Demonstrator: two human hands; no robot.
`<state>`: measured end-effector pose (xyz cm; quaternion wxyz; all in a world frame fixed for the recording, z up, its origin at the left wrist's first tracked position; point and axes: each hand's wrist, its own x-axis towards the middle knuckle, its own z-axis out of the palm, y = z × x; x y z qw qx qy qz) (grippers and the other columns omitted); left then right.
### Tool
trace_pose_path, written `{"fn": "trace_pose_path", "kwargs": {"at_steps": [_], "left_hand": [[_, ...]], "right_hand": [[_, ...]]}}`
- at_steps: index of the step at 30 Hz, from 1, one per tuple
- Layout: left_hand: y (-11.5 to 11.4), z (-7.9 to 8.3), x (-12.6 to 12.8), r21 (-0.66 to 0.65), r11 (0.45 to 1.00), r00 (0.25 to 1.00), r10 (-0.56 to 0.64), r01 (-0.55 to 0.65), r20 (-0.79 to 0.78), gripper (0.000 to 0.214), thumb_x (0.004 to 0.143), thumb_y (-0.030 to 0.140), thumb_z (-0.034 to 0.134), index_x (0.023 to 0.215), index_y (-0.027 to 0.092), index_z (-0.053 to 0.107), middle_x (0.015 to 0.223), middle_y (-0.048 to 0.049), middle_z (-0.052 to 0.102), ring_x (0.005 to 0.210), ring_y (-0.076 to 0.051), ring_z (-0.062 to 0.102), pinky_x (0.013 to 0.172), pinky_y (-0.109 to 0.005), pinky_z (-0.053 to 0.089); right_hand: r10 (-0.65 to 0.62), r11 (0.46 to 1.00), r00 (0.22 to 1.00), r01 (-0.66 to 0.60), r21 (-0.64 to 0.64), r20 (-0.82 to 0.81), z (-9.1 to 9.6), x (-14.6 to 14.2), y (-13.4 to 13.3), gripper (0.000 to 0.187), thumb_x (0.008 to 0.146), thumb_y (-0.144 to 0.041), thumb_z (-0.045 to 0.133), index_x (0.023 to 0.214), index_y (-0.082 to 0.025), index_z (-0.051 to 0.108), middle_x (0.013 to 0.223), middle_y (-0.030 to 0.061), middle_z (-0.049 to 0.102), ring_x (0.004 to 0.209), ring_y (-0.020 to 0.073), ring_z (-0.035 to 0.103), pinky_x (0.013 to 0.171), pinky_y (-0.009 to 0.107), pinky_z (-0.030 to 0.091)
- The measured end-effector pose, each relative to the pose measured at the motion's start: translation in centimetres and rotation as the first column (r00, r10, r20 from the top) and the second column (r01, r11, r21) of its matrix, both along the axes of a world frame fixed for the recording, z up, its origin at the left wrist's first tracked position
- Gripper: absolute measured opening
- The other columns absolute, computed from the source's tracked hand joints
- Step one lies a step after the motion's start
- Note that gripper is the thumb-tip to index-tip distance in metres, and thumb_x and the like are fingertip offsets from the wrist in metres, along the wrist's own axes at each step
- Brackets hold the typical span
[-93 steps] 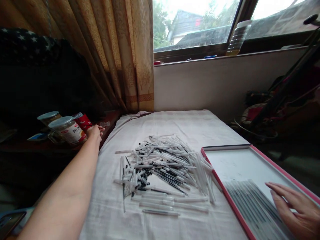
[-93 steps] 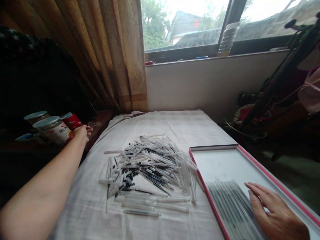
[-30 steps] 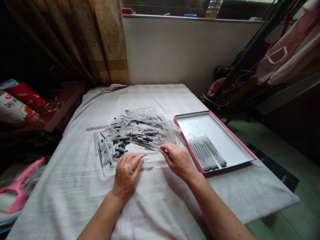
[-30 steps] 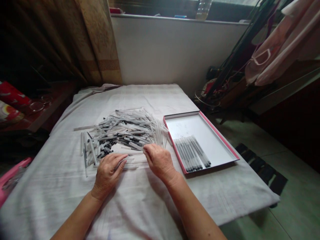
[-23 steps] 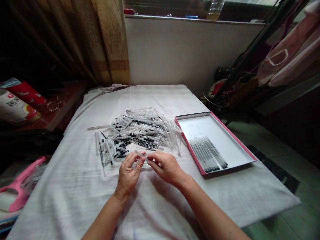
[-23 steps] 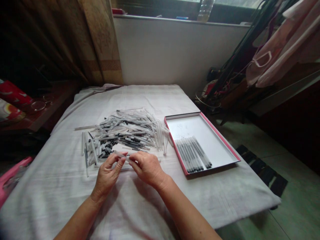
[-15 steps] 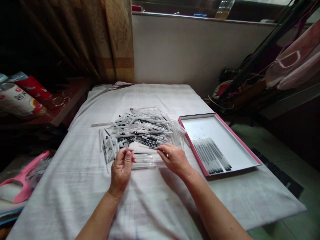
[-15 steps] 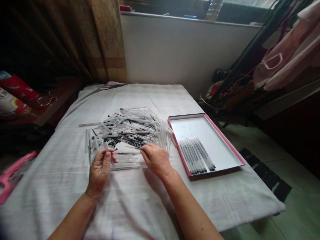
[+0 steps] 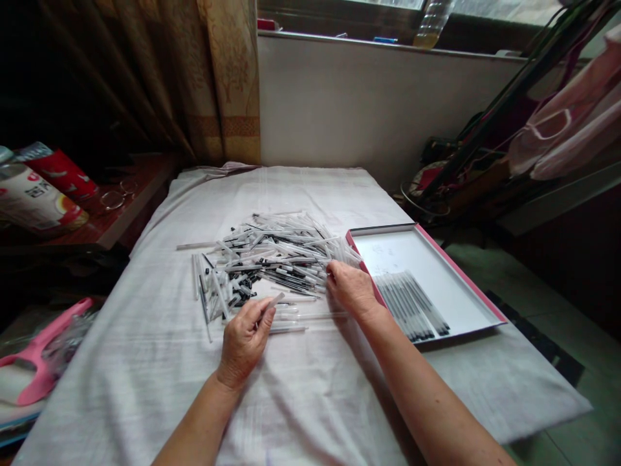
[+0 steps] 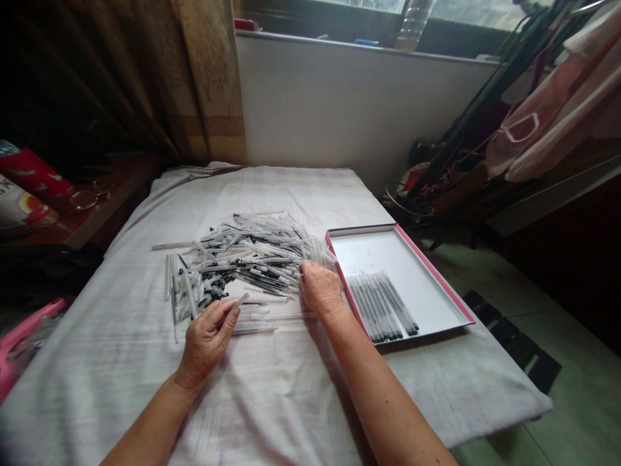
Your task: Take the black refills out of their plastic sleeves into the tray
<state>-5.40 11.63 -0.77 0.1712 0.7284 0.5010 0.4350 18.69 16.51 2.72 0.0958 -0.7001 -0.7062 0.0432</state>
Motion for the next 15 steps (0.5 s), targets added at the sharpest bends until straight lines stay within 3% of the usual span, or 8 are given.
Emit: {"fn": "trace_pose_path", "kwargs": {"at_steps": [3,6,8,11,13,15], "left_hand": [[0.0,0.0,0.1,0.007,1.000,1.000,0.002,-0.002,-0.018,0.024,0.093,0.032,0.051,0.103,0.020,0.070,0.093,-0.0068,0.074,0.085,-0.018,0.070,0.075,-0.026,0.055],[0.0,0.1,0.1,-0.013,1.000,1.000,0.016,-0.017,-0.016,0.026,0.093,0.033,0.050,0.105,0.021,0.070,0.096,-0.0076,0.074,0.089,-0.019,0.070,0.078,-0.028,0.056],[0.0,0.1,0.1,-0.033,0.999,1.000,0.024,-0.025,-0.009,0.027,0.093,0.033,0.050,0.107,0.021,0.069,0.096,-0.0075,0.074,0.090,-0.020,0.070,0.079,-0.028,0.056],[0.0,0.1,0.0,-0.060,0.997,0.999,0.052,-0.051,0.010,0.025,0.092,0.035,0.051,0.104,0.021,0.068,0.094,-0.0064,0.075,0.085,-0.020,0.071,0.077,-0.028,0.056],[-0.1,0.1,0.0,-0.077,0.995,0.997,0.071,-0.069,0.021,0.024,0.091,0.037,0.053,0.101,0.021,0.068,0.090,-0.0054,0.075,0.080,-0.019,0.071,0.073,-0.027,0.056],[-0.1,0.1,0.0,-0.088,0.994,0.997,0.075,-0.073,0.028,0.023,0.090,0.037,0.054,0.099,0.021,0.067,0.089,-0.0049,0.075,0.076,-0.018,0.070,0.068,-0.026,0.055]], "right_hand": [[0.042,0.999,0.996,-0.041,0.013,-0.078,0.4,0.2,-0.1,0.023,0.085,-0.014,0.050,0.101,-0.022,0.066,0.094,0.0079,0.071,0.078,0.0206,0.065,0.066,0.029,0.046],[0.147,0.987,0.914,-0.113,0.112,-0.379,0.4,0.5,-0.5,0.024,0.084,-0.017,0.049,0.098,-0.023,0.068,0.095,0.0052,0.071,0.082,0.0182,0.065,0.072,0.029,0.048],[0.188,0.982,0.759,-0.135,0.132,-0.623,0.3,0.5,-0.8,0.023,0.084,-0.022,0.049,0.093,-0.021,0.070,0.091,0.0044,0.072,0.082,0.0173,0.064,0.073,0.029,0.049],[0.129,0.986,0.488,-0.154,0.060,-0.863,0.0,-0.2,-1.2,0.022,0.079,-0.028,0.056,0.093,-0.019,0.070,0.087,0.0040,0.072,0.078,0.0160,0.064,0.070,0.028,0.051],[0.093,0.990,0.370,-0.137,0.044,-0.924,0.1,-0.8,-1.6,0.023,0.074,-0.031,0.064,0.092,-0.018,0.069,0.084,0.0033,0.071,0.074,0.0148,0.063,0.066,0.027,0.050],[0.089,0.993,0.303,-0.098,0.062,-0.949,0.6,-1.4,-2.0,0.024,0.074,-0.036,0.068,0.090,-0.018,0.069,0.078,0.0026,0.069,0.068,0.0135,0.062,0.061,0.025,0.049]]}}
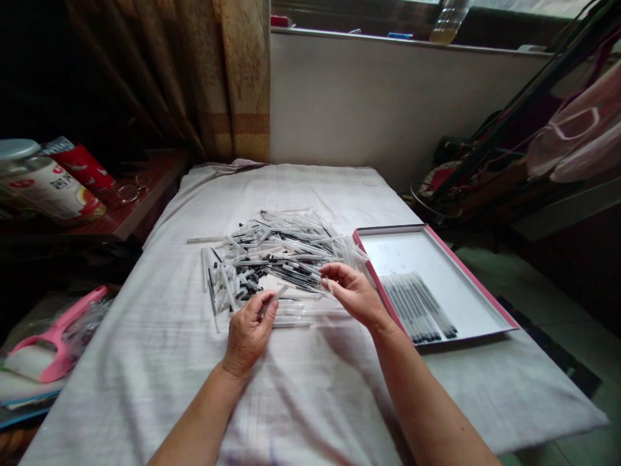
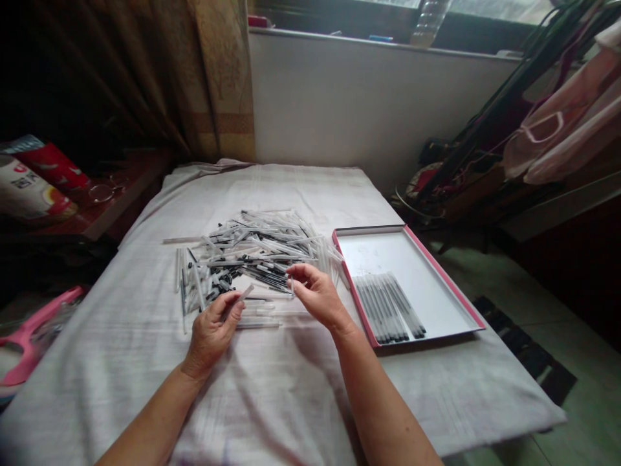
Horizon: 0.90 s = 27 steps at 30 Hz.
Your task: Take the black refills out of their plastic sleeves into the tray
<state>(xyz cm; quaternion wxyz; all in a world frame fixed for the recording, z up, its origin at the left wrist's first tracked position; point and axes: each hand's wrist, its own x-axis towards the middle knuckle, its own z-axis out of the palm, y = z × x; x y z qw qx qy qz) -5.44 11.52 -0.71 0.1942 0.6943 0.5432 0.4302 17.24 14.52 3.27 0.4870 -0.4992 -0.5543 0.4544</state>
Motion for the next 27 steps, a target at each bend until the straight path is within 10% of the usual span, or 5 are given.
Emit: {"fn": "trace_pose_path", "kwargs": {"at_steps": [7,27], "left_hand": [[0.0,0.2,0.0,0.030,0.999,0.999,-0.032,0.031,0.005,0.020,0.091,0.034,0.054,0.098,0.021,0.068,0.091,-0.0059,0.074,0.082,-0.018,0.070,0.067,-0.025,0.055],[-0.3,0.2,0.2,0.133,0.986,0.993,-0.095,0.104,-0.068,0.015,0.093,0.024,0.054,0.103,0.020,0.065,0.091,-0.0038,0.073,0.081,-0.016,0.069,0.072,-0.024,0.053]], "right_hand": [[-0.091,0.995,0.975,0.098,0.026,-0.205,2.4,-1.2,-1.2,0.034,0.079,-0.051,0.067,0.087,-0.018,0.070,0.065,0.0010,0.064,0.051,0.0100,0.054,0.043,0.021,0.038],[-0.009,1.000,0.994,0.010,0.016,-0.113,2.1,-2.5,-0.9,0.034,0.077,-0.050,0.069,0.080,-0.016,0.071,0.066,0.0016,0.066,0.053,0.0103,0.055,0.049,0.023,0.046]]}}
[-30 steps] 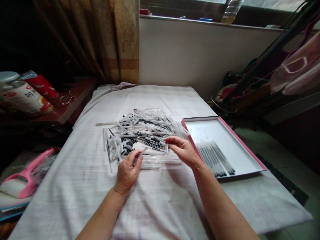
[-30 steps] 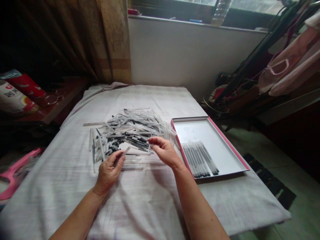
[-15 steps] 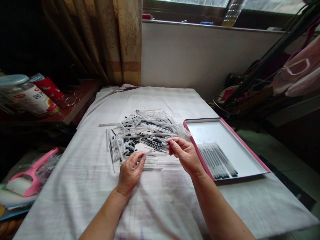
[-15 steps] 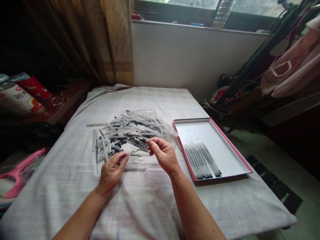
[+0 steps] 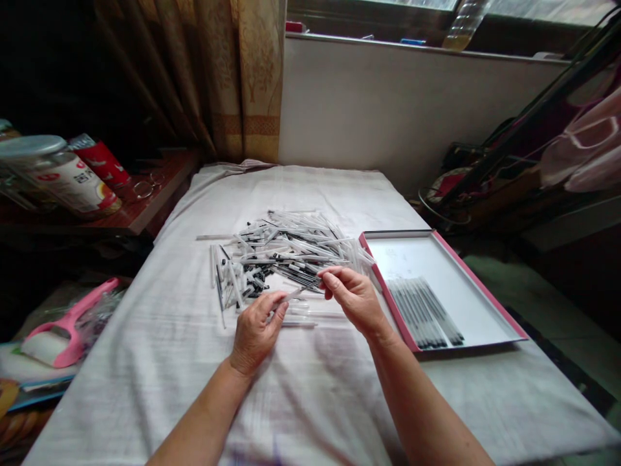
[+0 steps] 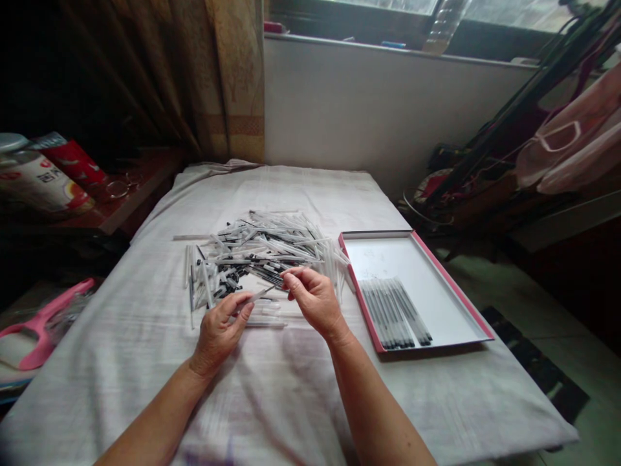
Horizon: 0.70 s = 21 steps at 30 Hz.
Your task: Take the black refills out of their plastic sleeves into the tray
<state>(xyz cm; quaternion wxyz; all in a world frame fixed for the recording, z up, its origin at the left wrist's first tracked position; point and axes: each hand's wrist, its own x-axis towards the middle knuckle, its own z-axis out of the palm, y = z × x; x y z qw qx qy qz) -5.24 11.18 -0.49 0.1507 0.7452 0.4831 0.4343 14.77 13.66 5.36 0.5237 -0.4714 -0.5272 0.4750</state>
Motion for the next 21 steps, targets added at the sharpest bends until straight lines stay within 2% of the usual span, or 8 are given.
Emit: {"fn": "trace_pose_path", "kwargs": {"at_steps": [4,9,11,13,15,18,21], "left_hand": [[-0.1,0.0,-0.1,0.036,0.999,1.000,0.005,-0.004,-0.015,0.016,0.093,0.026,0.056,0.105,0.020,0.065,0.094,-0.0046,0.075,0.086,-0.018,0.071,0.078,-0.027,0.053],[-0.1,0.2,-0.5,-0.038,0.998,0.995,0.052,-0.049,0.083,0.018,0.095,0.029,0.052,0.107,0.020,0.063,0.092,-0.0041,0.077,0.085,-0.018,0.072,0.078,-0.028,0.054],[0.0,0.6,-0.7,-0.088,0.991,0.977,0.117,-0.103,0.176,0.019,0.096,0.032,0.051,0.106,0.020,0.061,0.090,-0.0043,0.077,0.084,-0.018,0.072,0.078,-0.029,0.054],[0.2,0.9,-1.0,-0.149,0.977,0.936,0.189,-0.151,0.297,0.022,0.096,0.036,0.048,0.104,0.019,0.060,0.090,-0.0054,0.076,0.083,-0.018,0.072,0.078,-0.030,0.055],[0.5,1.1,-1.3,-0.218,0.963,0.874,0.240,-0.159,0.422,0.027,0.096,0.041,0.047,0.103,0.018,0.058,0.088,-0.0064,0.076,0.078,-0.018,0.071,0.075,-0.031,0.056],[1.0,1.1,-1.7,-0.306,0.943,0.788,0.283,-0.127,0.546,0.032,0.093,0.047,0.048,0.099,0.017,0.057,0.083,-0.0064,0.075,0.068,-0.016,0.070,0.066,-0.029,0.056],[1.3,1.0,-1.9,-0.359,0.928,0.751,0.304,-0.096,0.586,0.036,0.090,0.051,0.053,0.098,0.017,0.058,0.080,-0.0058,0.075,0.061,-0.014,0.068,0.057,-0.025,0.053]], "right_hand": [[0.105,0.994,0.993,-0.104,-0.014,0.050,-0.4,-1.3,0.2,0.031,0.079,-0.047,0.067,0.079,-0.016,0.072,0.067,0.0020,0.065,0.054,0.0104,0.055,0.048,0.022,0.045],[0.251,0.967,0.955,-0.253,-0.007,0.155,0.0,-2.8,0.8,0.028,0.082,-0.039,0.063,0.097,-0.018,0.073,0.075,0.0023,0.070,0.056,0.0100,0.056,0.052,0.023,0.046],[0.245,0.968,0.947,-0.252,0.008,0.209,0.0,-3.0,1.5,0.029,0.085,-0.038,0.061,0.102,-0.018,0.073,0.080,0.0034,0.072,0.058,0.0112,0.058,0.055,0.024,0.047],[0.195,0.973,0.922,-0.224,0.048,0.335,-0.3,-3.1,2.4,0.025,0.087,-0.034,0.059,0.100,-0.019,0.074,0.084,0.0042,0.073,0.065,0.0138,0.062,0.061,0.026,0.049],[0.125,0.973,0.831,-0.210,0.097,0.542,-0.7,-3.5,3.5,0.019,0.087,-0.028,0.059,0.094,-0.021,0.075,0.088,0.0046,0.075,0.076,0.0167,0.066,0.070,0.028,0.050],[0.092,0.968,0.574,-0.245,0.063,0.814,-1.3,-4.6,4.9,0.020,0.089,-0.026,0.057,0.097,-0.025,0.075,0.098,0.0047,0.074,0.089,0.0190,0.068,0.078,0.028,0.048],[0.109,0.957,0.348,-0.289,-0.003,0.931,-1.7,-6.1,5.9,0.028,0.093,-0.029,0.049,0.109,-0.029,0.072,0.109,0.0043,0.071,0.094,0.0200,0.068,0.078,0.028,0.049]]}}
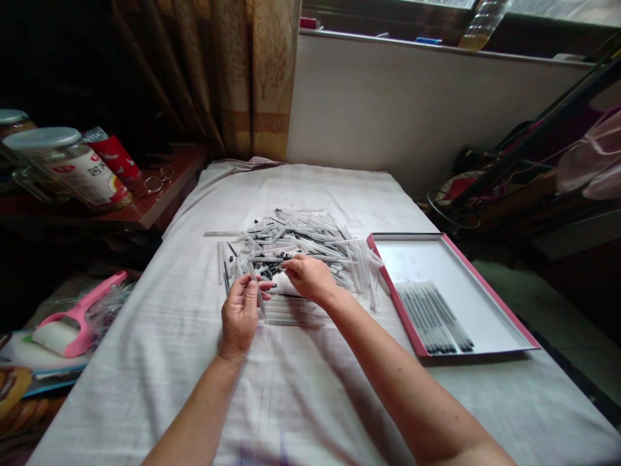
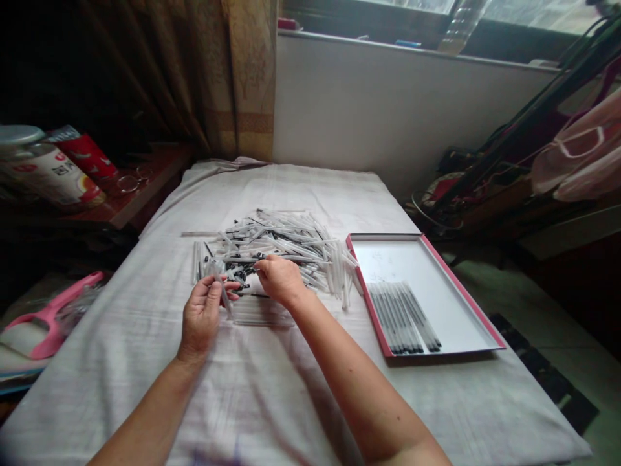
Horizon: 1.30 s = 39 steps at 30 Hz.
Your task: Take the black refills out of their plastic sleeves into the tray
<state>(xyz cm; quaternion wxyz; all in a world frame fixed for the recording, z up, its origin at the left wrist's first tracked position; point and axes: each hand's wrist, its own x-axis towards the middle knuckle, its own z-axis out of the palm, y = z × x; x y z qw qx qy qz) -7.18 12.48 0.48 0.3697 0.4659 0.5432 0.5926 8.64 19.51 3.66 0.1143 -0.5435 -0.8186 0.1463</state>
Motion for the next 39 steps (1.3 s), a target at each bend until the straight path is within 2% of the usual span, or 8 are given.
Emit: {"fn": "trace_pose_path", "kwargs": {"at_steps": [6,13,19,21,24,28,33,39], "left_hand": [[-0.2,0.0,0.2,-0.028,0.999,1.000,-0.024,0.025,0.018,0.038,0.088,0.053,0.055,0.098,0.017,0.059,0.081,-0.0058,0.074,0.056,-0.012,0.064,0.056,-0.023,0.052],[-0.3,0.4,0.3,-0.041,0.997,0.998,-0.058,0.058,0.016,0.039,0.087,0.053,0.056,0.099,0.017,0.059,0.076,-0.0027,0.071,0.049,-0.010,0.060,0.051,-0.022,0.049],[-0.5,0.2,0.4,-0.061,0.993,0.994,-0.104,0.102,-0.043,0.035,0.087,0.049,0.056,0.099,0.016,0.062,0.072,-0.0014,0.070,0.046,-0.010,0.058,0.047,-0.021,0.048],[-0.7,0.0,0.6,-0.050,0.990,0.984,-0.138,0.133,-0.116,0.033,0.088,0.046,0.057,0.101,0.016,0.064,0.070,-0.0013,0.070,0.046,-0.010,0.058,0.047,-0.021,0.048],[-1.1,-0.2,0.9,-0.012,0.980,0.942,-0.196,0.201,-0.272,0.028,0.088,0.040,0.058,0.101,0.018,0.068,0.069,-0.0019,0.072,0.052,-0.013,0.063,0.051,-0.022,0.052],[-1.4,-0.4,1.4,0.074,0.953,0.868,-0.234,0.295,-0.438,0.023,0.089,0.033,0.059,0.099,0.020,0.073,0.080,-0.0053,0.076,0.069,-0.017,0.071,0.065,-0.026,0.057],[-1.5,-0.9,1.9,0.153,0.923,0.815,-0.222,0.352,-0.536,0.019,0.089,0.029,0.061,0.099,0.021,0.075,0.092,-0.0073,0.078,0.082,-0.020,0.073,0.075,-0.028,0.058],[-1.7,-1.2,2.0,0.148,0.913,0.777,-0.228,0.380,-0.587,0.021,0.090,0.027,0.059,0.104,0.022,0.074,0.097,-0.0072,0.077,0.086,-0.020,0.073,0.078,-0.028,0.058]], "right_hand": [[0.097,0.995,0.956,-0.099,-0.007,0.277,-0.2,-2.2,1.1,0.030,0.093,-0.028,0.045,0.107,-0.023,0.071,0.108,0.0109,0.069,0.095,0.0234,0.067,0.078,0.032,0.051],[0.108,0.994,0.957,-0.111,-0.005,0.269,-0.1,-3.0,1.6,0.025,0.089,-0.025,0.051,0.105,-0.017,0.068,0.106,0.0141,0.070,0.096,0.0258,0.067,0.078,0.032,0.051],[-0.040,0.999,0.982,0.038,-0.016,-0.183,-0.3,-0.5,-0.1,0.031,0.080,-0.015,0.054,0.108,-0.018,0.067,0.096,0.0079,0.073,0.086,0.0214,0.067,0.077,0.032,0.049],[-0.119,0.991,0.876,0.077,-0.109,-0.467,-0.7,0.9,-1.3,0.031,0.079,-0.016,0.054,0.106,-0.018,0.069,0.089,0.0054,0.073,0.078,0.0184,0.066,0.072,0.030,0.049],[-0.300,0.940,0.547,0.033,-0.338,-0.782,-1.2,2.8,-3.3,0.021,0.078,-0.028,0.060,0.094,-0.018,0.069,0.082,0.0047,0.072,0.067,0.0153,0.064,0.056,0.025,0.047],[-0.485,0.863,0.213,-0.039,-0.503,-0.848,-1.4,4.2,-5.6,0.026,0.070,-0.036,0.073,0.087,-0.018,0.066,0.081,0.0046,0.073,0.061,0.0133,0.064,0.043,0.019,0.039],[-0.525,0.842,0.133,-0.061,-0.536,-0.841,-1.6,4.7,-6.8,0.026,0.066,-0.034,0.077,0.085,-0.019,0.067,0.083,0.0051,0.074,0.060,0.0122,0.065,0.043,0.018,0.040],[-0.477,0.866,0.208,-0.052,-0.496,-0.854,-2.2,5.1,-7.0,0.024,0.070,-0.035,0.075,0.087,-0.019,0.068,0.085,0.0048,0.074,0.064,0.0135,0.066,0.045,0.019,0.042]]}}
